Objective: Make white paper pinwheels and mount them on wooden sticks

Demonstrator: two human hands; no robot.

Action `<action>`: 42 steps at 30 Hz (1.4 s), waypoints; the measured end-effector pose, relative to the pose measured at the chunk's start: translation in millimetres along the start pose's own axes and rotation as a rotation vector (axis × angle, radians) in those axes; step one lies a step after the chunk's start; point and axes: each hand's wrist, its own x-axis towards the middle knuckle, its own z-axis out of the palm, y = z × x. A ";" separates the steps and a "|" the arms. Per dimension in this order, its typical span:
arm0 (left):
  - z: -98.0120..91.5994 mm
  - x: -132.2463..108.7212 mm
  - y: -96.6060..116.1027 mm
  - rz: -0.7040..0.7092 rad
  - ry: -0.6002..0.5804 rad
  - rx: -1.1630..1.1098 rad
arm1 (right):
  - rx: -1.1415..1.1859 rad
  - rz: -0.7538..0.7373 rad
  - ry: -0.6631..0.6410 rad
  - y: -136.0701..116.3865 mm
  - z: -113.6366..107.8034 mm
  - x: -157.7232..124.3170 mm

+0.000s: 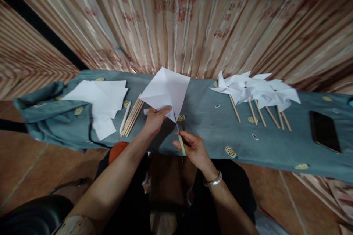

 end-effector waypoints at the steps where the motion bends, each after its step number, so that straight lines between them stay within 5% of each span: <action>1: 0.3 -0.7 -0.2 -0.004 -0.008 0.001 | -0.003 -0.004 -0.002 -0.4 0.0 0.1; 42: 0.2 -6.1 -6.0 -0.037 -0.062 0.013 | 0.030 0.002 0.012 -2.4 0.9 1.4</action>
